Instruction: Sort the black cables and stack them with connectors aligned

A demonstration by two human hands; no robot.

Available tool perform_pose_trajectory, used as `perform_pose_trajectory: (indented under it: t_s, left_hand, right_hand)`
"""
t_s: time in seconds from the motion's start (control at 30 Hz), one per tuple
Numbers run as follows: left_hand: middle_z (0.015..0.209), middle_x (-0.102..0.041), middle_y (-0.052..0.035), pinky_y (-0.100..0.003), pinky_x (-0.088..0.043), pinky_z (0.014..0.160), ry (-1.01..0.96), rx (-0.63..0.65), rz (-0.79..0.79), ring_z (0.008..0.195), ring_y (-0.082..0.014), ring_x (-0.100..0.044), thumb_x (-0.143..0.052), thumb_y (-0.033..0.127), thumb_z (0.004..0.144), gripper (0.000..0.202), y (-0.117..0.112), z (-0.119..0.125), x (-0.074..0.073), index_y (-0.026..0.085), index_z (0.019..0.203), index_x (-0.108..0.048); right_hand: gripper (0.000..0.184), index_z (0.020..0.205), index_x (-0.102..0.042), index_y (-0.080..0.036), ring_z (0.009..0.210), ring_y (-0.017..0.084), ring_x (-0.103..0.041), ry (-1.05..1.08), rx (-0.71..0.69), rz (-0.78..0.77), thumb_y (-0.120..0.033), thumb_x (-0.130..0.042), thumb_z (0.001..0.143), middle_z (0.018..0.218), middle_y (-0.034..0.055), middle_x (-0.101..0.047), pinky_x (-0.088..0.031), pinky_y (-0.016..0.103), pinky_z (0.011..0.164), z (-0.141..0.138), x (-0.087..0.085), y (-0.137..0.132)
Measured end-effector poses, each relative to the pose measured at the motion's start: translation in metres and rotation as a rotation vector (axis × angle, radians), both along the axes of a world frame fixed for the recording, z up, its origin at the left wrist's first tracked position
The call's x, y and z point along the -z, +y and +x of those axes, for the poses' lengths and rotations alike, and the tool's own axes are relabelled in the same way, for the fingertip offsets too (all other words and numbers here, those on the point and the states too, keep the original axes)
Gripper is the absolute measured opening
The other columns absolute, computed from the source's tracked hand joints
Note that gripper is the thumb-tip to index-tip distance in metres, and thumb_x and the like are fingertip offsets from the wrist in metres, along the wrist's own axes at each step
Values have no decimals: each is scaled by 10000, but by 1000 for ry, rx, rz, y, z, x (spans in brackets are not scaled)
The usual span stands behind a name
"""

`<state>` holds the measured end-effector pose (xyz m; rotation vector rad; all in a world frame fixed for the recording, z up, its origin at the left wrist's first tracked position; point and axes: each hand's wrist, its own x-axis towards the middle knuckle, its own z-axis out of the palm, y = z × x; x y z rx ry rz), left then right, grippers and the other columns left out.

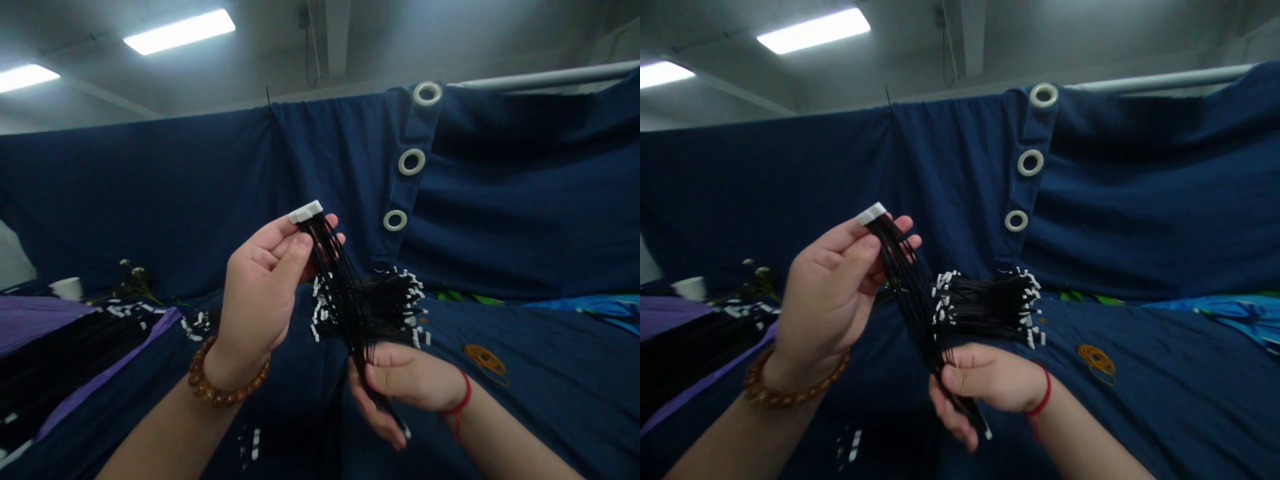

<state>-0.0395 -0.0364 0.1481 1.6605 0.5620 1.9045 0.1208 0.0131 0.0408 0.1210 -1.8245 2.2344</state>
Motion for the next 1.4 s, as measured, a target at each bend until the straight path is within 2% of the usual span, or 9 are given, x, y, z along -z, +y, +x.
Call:
perform_pose_trajectory:
  t_s: [0.1, 0.17, 0.3, 0.43, 0.53, 0.63, 0.8, 1.1, 1.4]
  left_hand:
    - [941, -668, -25, -207, -545, 751, 51, 9, -56, 830, -129, -649, -536, 210, 814, 199, -9, 2, 10, 177, 1004, -587]
    - [898, -678, -10, -187, -539, 746, 130, 0, -143, 839, -123, -647, -555, 206, 800, 191, -15, 5, 16, 190, 988, -588]
    - [840, -683, -3, -127, -518, 653, 391, -71, -305, 722, -85, -646, -545, 233, 801, 200, -23, 11, 25, 180, 987, -596]
    - [804, -676, 24, -61, -467, 661, 580, -211, -184, 705, -36, -623, -552, 212, 791, 157, -26, 16, 28, 180, 903, -658]
    - [889, -660, 26, -67, -456, 722, 627, -251, -111, 796, -39, -608, -537, 219, 804, 168, -24, 18, 31, 192, 922, -654]
    - [887, -637, 14, -93, -467, 689, 632, -189, -147, 782, -49, -596, -494, 261, 834, 184, -17, 18, 34, 178, 924, -631]
    - [569, -508, 20, -121, -397, 452, 628, -98, -281, 499, -38, -489, -431, 373, 854, 357, -8, 16, 38, 120, 626, -535]
    - [573, -469, 19, -165, -367, 527, 633, 12, -259, 558, -52, -447, -377, 385, 880, 369, -5, 15, 43, 128, 636, -480]
    - [563, -417, 30, -166, -319, 539, 661, -54, -112, 550, -41, -390, -357, 284, 891, 353, -12, 15, 40, 126, 583, -424]
  right_hand:
    - [405, 927, -552, -43, 655, 140, -591, -109, -206, 104, -418, -592, 780, 665, 74, -571, -454, 268, 650, 5, -10, -4]
    - [495, 1043, -514, -65, 789, 170, -603, -77, -200, 92, -412, -659, 721, 749, 81, -586, -434, 345, 788, 6, -18, -13]
    - [338, 990, -513, -122, 729, 180, -620, 86, 291, 0, -433, -457, 867, 767, 78, -615, -467, 356, 702, 2, -35, -41]
    - [240, 784, -544, -138, 625, 99, -499, -23, 863, 370, -341, -462, 881, 694, 11, -551, -421, 222, 621, 2, -46, -56]
    - [197, 743, -538, -157, 633, 95, -457, -71, 1096, 584, -321, -515, 851, 674, -14, -519, -406, 210, 647, 8, -51, -55]
    - [283, 682, -517, -150, 586, 98, -485, -110, 1039, 544, -358, -472, 870, 618, -6, -530, -408, 204, 565, 15, -54, -52]
    - [320, 716, -558, -140, 526, 93, -535, -96, 793, 302, -382, -437, 887, 606, 10, -594, -428, 196, 512, 20, -57, -53]
    - [314, 735, -564, -107, 542, 112, -562, -23, 572, 106, -343, -432, 895, 613, 39, -593, -459, 234, 539, 23, -50, -50]
    - [355, 696, -567, -127, 544, 110, -547, -158, 629, 277, -378, -414, 894, 593, 18, -577, -440, 226, 551, 27, -55, -54]
